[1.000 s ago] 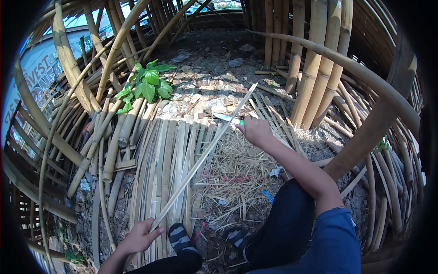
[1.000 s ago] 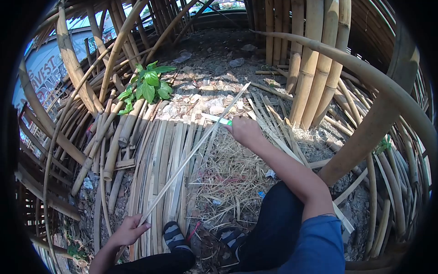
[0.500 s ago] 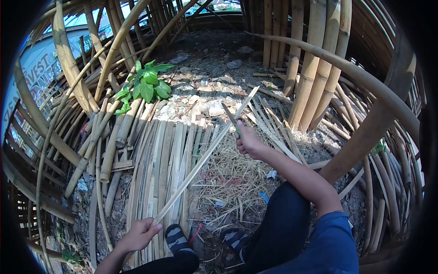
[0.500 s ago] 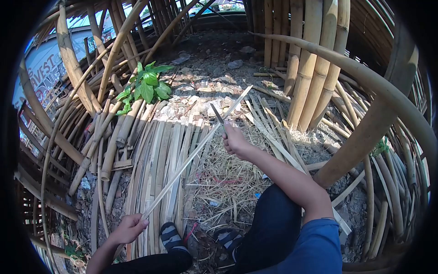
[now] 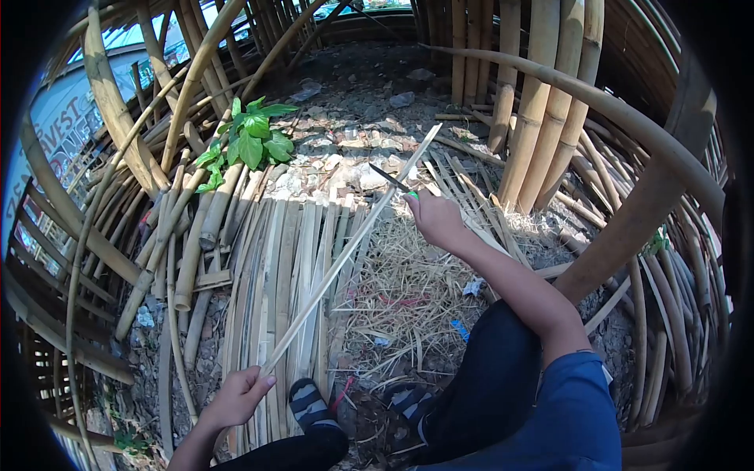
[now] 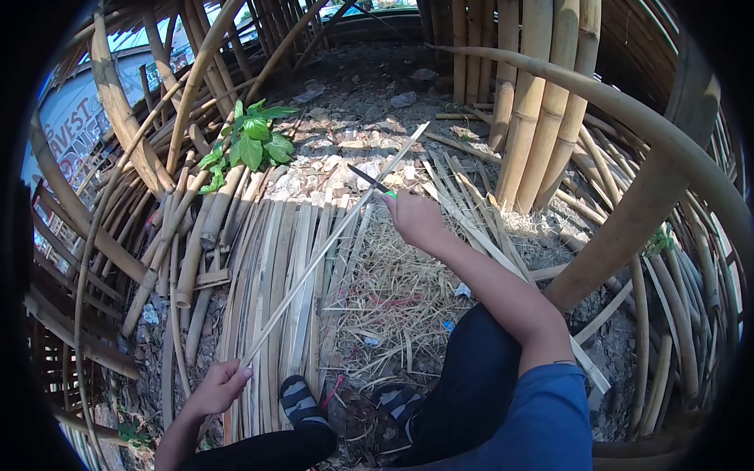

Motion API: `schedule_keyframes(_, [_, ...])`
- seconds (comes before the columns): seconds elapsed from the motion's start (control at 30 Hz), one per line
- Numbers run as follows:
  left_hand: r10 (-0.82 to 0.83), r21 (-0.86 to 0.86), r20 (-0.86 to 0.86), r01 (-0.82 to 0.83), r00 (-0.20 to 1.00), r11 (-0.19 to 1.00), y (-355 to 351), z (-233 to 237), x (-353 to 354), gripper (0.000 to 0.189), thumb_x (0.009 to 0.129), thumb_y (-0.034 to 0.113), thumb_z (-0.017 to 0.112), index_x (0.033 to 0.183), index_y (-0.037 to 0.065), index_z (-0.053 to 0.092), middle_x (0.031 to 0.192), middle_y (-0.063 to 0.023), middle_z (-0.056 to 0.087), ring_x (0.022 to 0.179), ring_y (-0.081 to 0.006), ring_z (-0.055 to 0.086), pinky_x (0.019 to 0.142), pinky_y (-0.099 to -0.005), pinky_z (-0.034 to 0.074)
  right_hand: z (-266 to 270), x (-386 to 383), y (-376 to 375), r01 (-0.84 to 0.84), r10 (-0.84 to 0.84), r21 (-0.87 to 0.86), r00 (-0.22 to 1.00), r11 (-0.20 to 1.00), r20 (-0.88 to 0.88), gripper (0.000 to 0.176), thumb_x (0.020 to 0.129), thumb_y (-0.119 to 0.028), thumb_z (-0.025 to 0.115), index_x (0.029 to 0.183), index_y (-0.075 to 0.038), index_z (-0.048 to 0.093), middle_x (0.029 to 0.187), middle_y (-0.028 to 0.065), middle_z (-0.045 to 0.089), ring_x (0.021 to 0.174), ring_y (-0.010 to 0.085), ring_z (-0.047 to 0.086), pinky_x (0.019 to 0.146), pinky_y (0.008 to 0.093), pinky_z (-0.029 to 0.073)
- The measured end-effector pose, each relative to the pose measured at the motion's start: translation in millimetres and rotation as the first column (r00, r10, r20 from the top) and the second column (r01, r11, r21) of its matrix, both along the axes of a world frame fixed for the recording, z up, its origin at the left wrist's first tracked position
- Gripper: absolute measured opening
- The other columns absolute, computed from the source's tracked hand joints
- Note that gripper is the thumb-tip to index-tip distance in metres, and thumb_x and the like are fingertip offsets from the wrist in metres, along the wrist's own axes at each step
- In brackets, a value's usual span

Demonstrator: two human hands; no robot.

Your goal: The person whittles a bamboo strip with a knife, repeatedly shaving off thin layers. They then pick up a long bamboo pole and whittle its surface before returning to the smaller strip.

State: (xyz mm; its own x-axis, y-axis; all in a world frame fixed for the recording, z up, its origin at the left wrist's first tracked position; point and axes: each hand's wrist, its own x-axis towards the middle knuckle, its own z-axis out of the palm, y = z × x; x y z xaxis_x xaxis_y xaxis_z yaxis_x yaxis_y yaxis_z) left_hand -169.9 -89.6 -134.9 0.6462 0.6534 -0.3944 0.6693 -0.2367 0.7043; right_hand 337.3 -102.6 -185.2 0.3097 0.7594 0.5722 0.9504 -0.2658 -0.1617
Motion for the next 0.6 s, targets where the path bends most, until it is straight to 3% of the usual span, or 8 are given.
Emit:
schedule_keyframes(0.07, [0.004, 0.014, 0.009, -0.004, 1.000, 1.000, -5, 7, 3, 0.038, 0.102, 0.030, 0.056, 0.076, 0.002, 0.054, 0.061, 0.0047, 0.048, 0.057, -0.0052, 0.042, 0.051, -0.0271, 0.037, -14, 12, 16, -0.141, 0.159, 0.097, 0.543, 0.985, -0.825, 0.055, 0.104, -0.051, 0.039, 0.082, -0.004, 0.056, 0.061, 0.0177, 0.061, 0.050, 0.0320, 0.056, 0.051, 0.0447, 0.046])
schedule_keyframes(0.1, [-0.017, 0.031, 0.004, 0.017, 1.000, 0.999, -5, 8, 3, 0.038, 0.102, 0.030, 0.056, 0.076, 0.003, 0.053, 0.062, 0.0053, 0.047, 0.058, -0.0048, 0.041, 0.051, -0.0269, 0.037, -10, 8, 14, -0.146, 0.161, 0.096, 0.545, 0.985, -0.823, 0.055, 0.104, -0.051, 0.039, 0.082, -0.004, 0.056, 0.061, 0.0177, 0.061, 0.050, 0.0320, 0.056, 0.051, 0.0447, 0.046])
schedule_keyframes(0.23, [-0.016, 0.005, 0.036, 0.016, 0.999, 1.000, -3, 3, 4, 0.038, 0.102, 0.030, 0.056, 0.075, 0.003, 0.052, 0.062, 0.0054, 0.047, 0.058, -0.0049, 0.041, 0.051, -0.0270, 0.037, 12, -43, -21, -0.321, 0.318, 0.052, 0.878, 0.946, -0.357, 0.052, 0.103, -0.051, 0.040, 0.080, -0.006, 0.052, 0.062, 0.0161, 0.056, 0.057, 0.0309, 0.058, 0.053, 0.0423, 0.047])
schedule_keyframes(0.27, [-0.005, -0.012, 0.042, 0.005, 0.999, 1.000, -3, 3, 4, 0.038, 0.102, 0.030, 0.056, 0.075, 0.003, 0.052, 0.062, 0.0052, 0.047, 0.058, -0.0050, 0.041, 0.051, -0.0271, 0.037, 17, -53, -27, -0.320, 0.318, 0.057, 0.877, 0.946, -0.360, 0.052, 0.103, -0.051, 0.040, 0.080, -0.006, 0.052, 0.062, 0.0161, 0.056, 0.057, 0.0309, 0.058, 0.053, 0.0423, 0.047])
schedule_keyframes(0.37, [-0.005, -0.007, 0.031, 0.005, 1.000, 1.000, -2, 4, 2, 0.038, 0.102, 0.030, 0.056, 0.075, 0.003, 0.052, 0.061, 0.0050, 0.047, 0.057, -0.0049, 0.040, 0.051, -0.0269, 0.037, 37, -60, -40, -0.705, 0.661, -0.084, 0.608, 0.704, 0.440, 0.043, 0.102, -0.043, 0.048, 0.080, -0.007, 0.055, 0.068, 0.0159, 0.065, 0.055, 0.0292, 0.063, 0.046, 0.0411, 0.047])
schedule_keyframes(0.4, [-0.022, 0.010, 0.016, 0.021, 1.000, 1.000, -4, 4, 0, 0.038, 0.102, 0.030, 0.056, 0.075, 0.003, 0.052, 0.061, 0.0049, 0.047, 0.057, -0.0047, 0.040, 0.051, -0.0267, 0.037, 31, -32, -22, -0.357, 0.355, -0.042, 0.896, 0.933, 0.266, 0.043, 0.103, -0.042, 0.046, 0.081, -0.006, 0.056, 0.066, 0.0153, 0.065, 0.054, 0.0292, 0.064, 0.046, 0.0409, 0.048])
schedule_keyframes(0.47, [-0.034, -0.005, -0.007, 0.034, 0.999, 0.999, -11, 6, -4, 0.037, 0.102, 0.029, 0.056, 0.075, 0.004, 0.052, 0.061, 0.0051, 0.047, 0.057, -0.0046, 0.041, 0.051, -0.0263, 0.037, 16, 28, -10, 0.224, -0.225, -0.141, 0.974, 0.964, 0.003, 0.046, 0.104, -0.042, 0.043, 0.083, -0.005, 0.060, 0.062, 0.0154, 0.065, 0.057, 0.0316, 0.067, 0.048, 0.0424, 0.052])
schedule_keyframes(0.6, [-0.010, -0.024, 0.020, 0.010, 1.000, 1.000, -1, 4, -3, 0.036, 0.102, 0.029, 0.056, 0.076, 0.004, 0.052, 0.061, 0.0055, 0.047, 0.057, -0.0042, 0.041, 0.051, -0.0257, 0.037, 5, 21, -25, 0.239, -0.232, 0.020, 0.957, 0.971, -0.174, 0.051, 0.105, -0.041, 0.037, 0.087, 0.001, 0.060, 0.068, 0.0258, 0.065, 0.068, 0.0447, 0.066, 0.063, 0.0554, 0.051])
